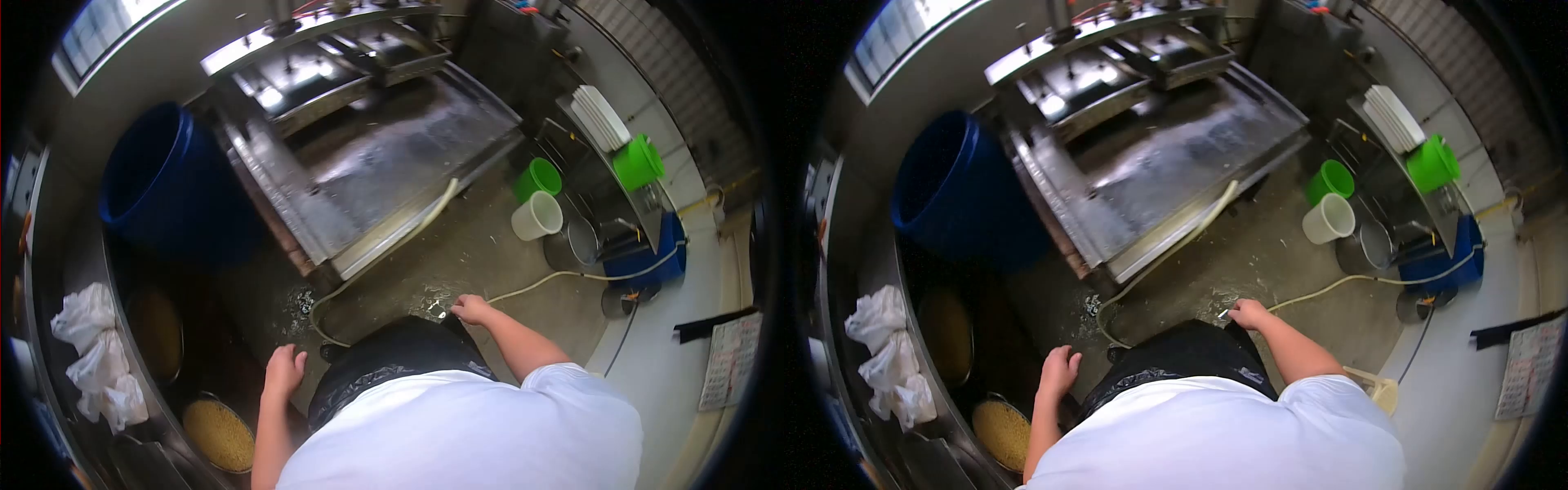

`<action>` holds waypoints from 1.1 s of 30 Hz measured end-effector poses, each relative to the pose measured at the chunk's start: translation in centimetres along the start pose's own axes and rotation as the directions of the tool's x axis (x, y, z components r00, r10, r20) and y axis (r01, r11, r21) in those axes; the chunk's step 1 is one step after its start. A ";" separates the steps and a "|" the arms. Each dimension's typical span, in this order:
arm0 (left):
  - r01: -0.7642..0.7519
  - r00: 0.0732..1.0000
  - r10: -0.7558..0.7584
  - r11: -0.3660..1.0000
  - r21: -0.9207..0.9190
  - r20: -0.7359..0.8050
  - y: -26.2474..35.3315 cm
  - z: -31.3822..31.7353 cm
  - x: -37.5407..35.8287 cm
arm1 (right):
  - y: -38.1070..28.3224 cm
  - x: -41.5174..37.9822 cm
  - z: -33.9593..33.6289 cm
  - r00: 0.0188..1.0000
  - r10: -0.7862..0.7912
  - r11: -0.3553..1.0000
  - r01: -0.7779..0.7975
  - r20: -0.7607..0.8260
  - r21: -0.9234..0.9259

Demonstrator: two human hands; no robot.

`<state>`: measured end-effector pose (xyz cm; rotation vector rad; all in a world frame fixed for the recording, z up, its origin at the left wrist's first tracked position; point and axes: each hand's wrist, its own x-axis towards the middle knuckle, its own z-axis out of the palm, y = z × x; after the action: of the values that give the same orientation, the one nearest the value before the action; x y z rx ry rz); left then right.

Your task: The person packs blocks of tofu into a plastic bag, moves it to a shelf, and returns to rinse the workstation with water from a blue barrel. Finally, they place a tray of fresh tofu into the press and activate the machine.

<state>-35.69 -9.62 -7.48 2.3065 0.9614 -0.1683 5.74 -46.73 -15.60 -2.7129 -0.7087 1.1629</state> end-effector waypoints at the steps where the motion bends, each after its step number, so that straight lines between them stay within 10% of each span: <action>1: -0.046 0.999 0.047 0.999 0.029 -0.002 2.5 0.3 1.5 | 1.7 -0.7 -0.3 0.999 -0.013 0.997 0.016 -0.038 0.071; 11: -0.295 0.938 0.286 0.955 0.017 0.193 23.6 9.0 8.0 | 24.7 -9.0 0.5 0.971 0.197 0.911 -0.132 -0.131 0.390; 13: -0.235 0.933 0.201 0.968 0.084 0.298 24.9 9.8 7.5 | 26.3 -9.1 -2.0 0.926 0.377 0.631 -0.228 -0.036 0.742; 22: -0.125 0.914 0.043 0.976 0.177 0.405 25.5 12.9 11.4 | 21.8 6.0 -8.1 0.977 0.072 0.825 0.055 -0.201 0.562; 27: -0.232 0.972 0.234 0.970 -0.072 0.017 31.3 14.9 19.8 | 13.3 9.1 -13.9 0.965 -0.245 0.957 0.224 0.100 0.183; 33: -0.269 0.936 0.220 0.950 -0.157 -0.275 38.5 11.0 28.1 | 10.4 12.6 -24.2 0.954 -0.297 0.927 0.298 -0.040 0.229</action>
<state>12.10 -20.07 -6.53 2.2768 0.7607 0.3201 34.33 -48.13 -9.75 -2.3168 -0.8852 1.0890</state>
